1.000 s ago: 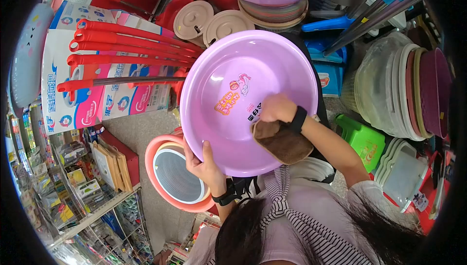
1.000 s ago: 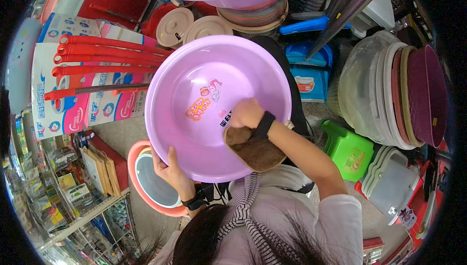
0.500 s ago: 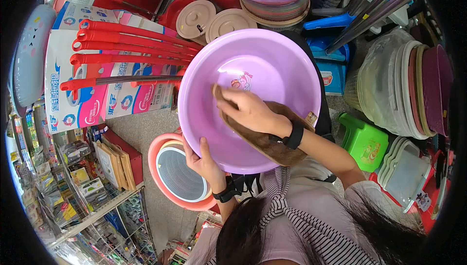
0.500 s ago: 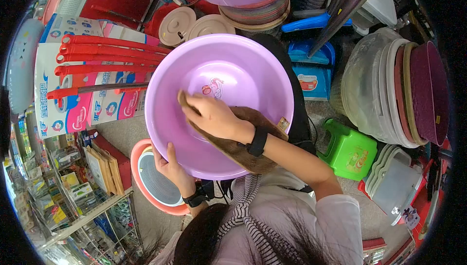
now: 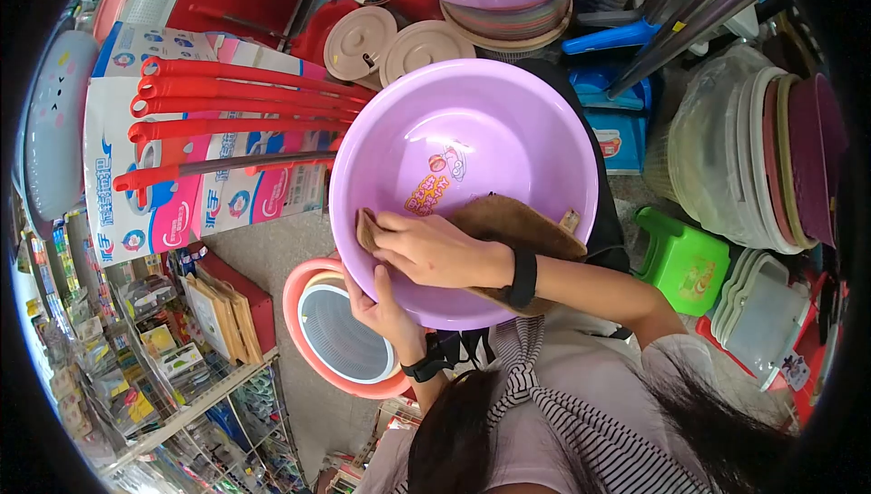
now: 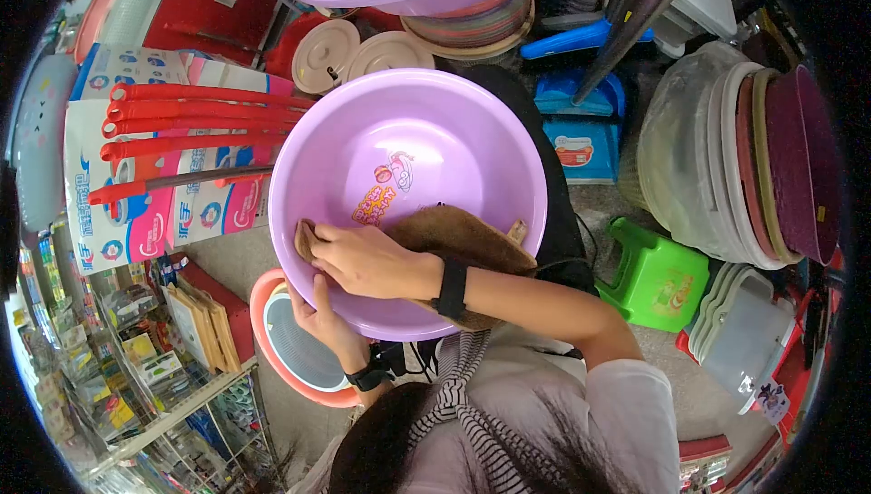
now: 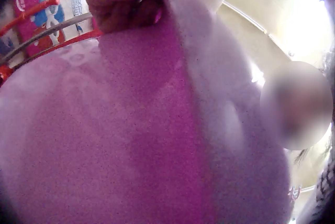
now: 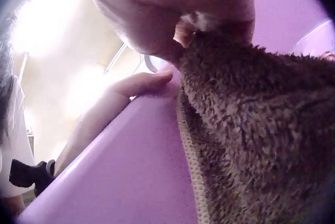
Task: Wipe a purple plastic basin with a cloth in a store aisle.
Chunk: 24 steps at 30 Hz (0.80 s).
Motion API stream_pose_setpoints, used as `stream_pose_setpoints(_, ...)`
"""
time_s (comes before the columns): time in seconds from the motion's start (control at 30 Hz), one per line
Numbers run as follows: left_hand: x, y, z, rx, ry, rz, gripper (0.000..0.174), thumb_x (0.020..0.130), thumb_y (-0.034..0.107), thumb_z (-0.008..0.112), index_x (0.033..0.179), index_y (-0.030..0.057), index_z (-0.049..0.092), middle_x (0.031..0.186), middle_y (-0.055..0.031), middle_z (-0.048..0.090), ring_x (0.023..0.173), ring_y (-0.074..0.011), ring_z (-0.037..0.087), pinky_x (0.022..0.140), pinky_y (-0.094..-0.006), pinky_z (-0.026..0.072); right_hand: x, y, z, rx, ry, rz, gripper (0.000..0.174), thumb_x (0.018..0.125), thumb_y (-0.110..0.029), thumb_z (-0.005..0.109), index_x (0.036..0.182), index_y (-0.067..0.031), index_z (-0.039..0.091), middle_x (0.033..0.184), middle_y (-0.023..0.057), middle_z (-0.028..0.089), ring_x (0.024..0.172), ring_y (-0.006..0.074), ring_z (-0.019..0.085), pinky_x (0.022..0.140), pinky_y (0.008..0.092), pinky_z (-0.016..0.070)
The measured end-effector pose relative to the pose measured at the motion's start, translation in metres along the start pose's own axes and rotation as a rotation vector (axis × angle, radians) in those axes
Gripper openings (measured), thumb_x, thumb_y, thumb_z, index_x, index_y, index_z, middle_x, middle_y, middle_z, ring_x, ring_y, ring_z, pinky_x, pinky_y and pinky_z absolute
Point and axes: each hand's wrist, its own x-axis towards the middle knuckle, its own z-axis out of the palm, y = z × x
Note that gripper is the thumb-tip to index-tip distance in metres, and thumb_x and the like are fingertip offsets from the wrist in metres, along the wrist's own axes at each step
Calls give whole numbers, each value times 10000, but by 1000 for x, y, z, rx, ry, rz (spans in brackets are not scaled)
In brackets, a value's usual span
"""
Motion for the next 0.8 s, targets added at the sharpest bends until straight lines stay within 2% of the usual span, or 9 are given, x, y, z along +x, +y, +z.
stream_pose_setpoints(0.07,0,-1,-5,5,0,-51,433,933,33,542,1349,-76,494,1264,-139,596,1073,-193,613,934,-317,493,7,2,-5,12,45,-27,223,943,-111,541,1135,3,534,1001,168,549,833,399,605,666,465,521)
stream_pose_setpoints(0.13,1,-2,-7,11,3,-94,440,928,25,537,1353,-79,490,1272,-143,597,1087,-197,612,943,-319,491,20,-1,-11,-59,169,129,248,946,-124,547,1153,11,529,1004,174,551,835,399,603,667,460,522)
stream_pose_setpoints(0.2,1,-3,-6,63,20,-61,449,928,23,543,1363,-77,483,1260,-149,606,1091,-199,614,943,-325,496,18,-1,-7,-72,165,85,296,926,-124,557,1188,14,532,1017,175,558,827,387,610,664,453,525)
stream_pose_setpoints(0.27,5,-4,-5,41,3,-27,454,930,29,554,1366,-77,483,1250,-145,612,1080,-197,617,934,-323,499,4,3,0,-168,-77,-90,344,899,-117,565,1217,13,537,1026,176,565,823,368,623,665,452,527)
stream_pose_setpoints(0.4,-1,-3,-4,-4,29,-60,480,926,20,573,1385,-83,476,1232,-129,618,1044,-163,610,922,-288,480,-13,13,-10,-175,-177,-42,370,879,-109,565,1230,7,542,1023,158,574,794,349,636,648,447,530)
stream_pose_setpoints(0.47,-4,-1,-3,8,39,-60,473,928,19,572,1379,-86,480,1222,-128,623,1038,-163,613,917,-287,483,-11,17,-24,-214,-100,138,318,897,-103,561,1208,-33,549,1020,155,575,787,374,626,667,458,527)
stream_pose_setpoints(0.67,0,1,-6,48,38,-63,447,932,21,579,1359,-82,501,1180,-120,639,1011,-159,618,893,-287,490,-15,19,-80,-321,398,201,231,920,-150,561,1106,-16,584,920,212,585,800,426,609,683,496,496)
stream_pose_setpoints(0.73,2,-2,-8,72,21,-66,441,931,20,583,1355,-78,507,1173,-117,641,1010,-157,617,891,-287,490,-22,20,-101,-323,535,196,205,915,-130,571,1059,9,617,879,211,605,741,370,626,670,442,495)
stream_pose_setpoints(0.8,3,-5,-9,58,42,-62,439,923,15,590,1347,-72,516,1170,-117,642,1003,-158,620,889,-288,490,-37,4,-125,-241,688,239,185,921,-122,582,1012,26,646,833,161,640,711,222,621,668,367,489)
